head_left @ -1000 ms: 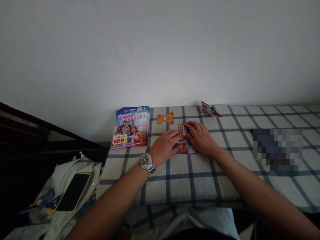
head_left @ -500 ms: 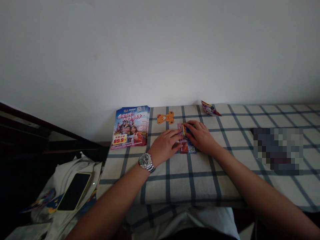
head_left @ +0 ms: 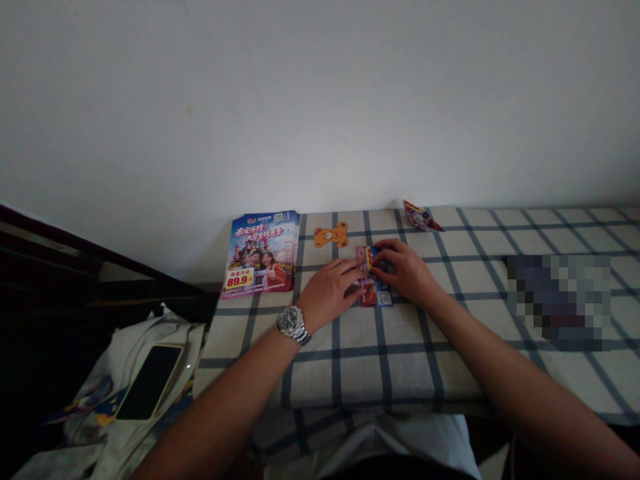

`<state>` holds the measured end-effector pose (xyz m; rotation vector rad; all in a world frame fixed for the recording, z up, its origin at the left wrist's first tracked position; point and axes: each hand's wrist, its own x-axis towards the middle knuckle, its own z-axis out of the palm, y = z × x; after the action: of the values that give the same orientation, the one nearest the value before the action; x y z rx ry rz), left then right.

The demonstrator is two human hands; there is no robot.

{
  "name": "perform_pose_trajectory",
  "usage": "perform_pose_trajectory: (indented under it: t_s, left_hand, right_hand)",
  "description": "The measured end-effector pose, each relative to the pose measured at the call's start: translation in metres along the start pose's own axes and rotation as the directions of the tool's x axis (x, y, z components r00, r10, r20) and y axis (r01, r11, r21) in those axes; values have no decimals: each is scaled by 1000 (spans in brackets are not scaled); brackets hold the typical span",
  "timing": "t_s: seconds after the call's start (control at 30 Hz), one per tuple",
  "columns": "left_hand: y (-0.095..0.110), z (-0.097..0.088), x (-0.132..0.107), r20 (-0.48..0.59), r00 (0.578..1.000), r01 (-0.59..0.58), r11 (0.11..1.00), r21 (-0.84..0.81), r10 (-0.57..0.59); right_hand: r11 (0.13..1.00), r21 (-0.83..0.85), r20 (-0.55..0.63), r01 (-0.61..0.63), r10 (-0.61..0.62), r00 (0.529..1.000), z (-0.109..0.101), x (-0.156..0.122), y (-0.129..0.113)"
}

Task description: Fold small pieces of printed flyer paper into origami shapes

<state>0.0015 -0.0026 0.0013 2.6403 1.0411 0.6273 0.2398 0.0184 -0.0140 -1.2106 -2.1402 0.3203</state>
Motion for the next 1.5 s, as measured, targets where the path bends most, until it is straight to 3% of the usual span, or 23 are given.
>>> perform_pose_trajectory:
  t_s: [0.7, 1.0, 1.3, 1.5]
  left_hand:
    - [-1, 1, -1, 4, 1000, 11, 1000, 0, -11]
    - [-2, 1, -2, -4, 1000, 10, 1000, -7, -10]
    - [-1, 0, -2, 1, 1000, 17, 1000, -14, -17]
    - [-1, 0, -2, -1, 1000, 18, 1000, -13, -18]
  right_hand:
    - [996, -3, 153, 87, -85, 985, -17, -10, -5]
    - [995, -29, 157, 98, -92, 983, -20, -14, -14]
    - [996, -41, 105, 81, -76, 992, -12, -13, -9]
    - [994, -74, 143, 78, -66, 987, -16, -14, -15]
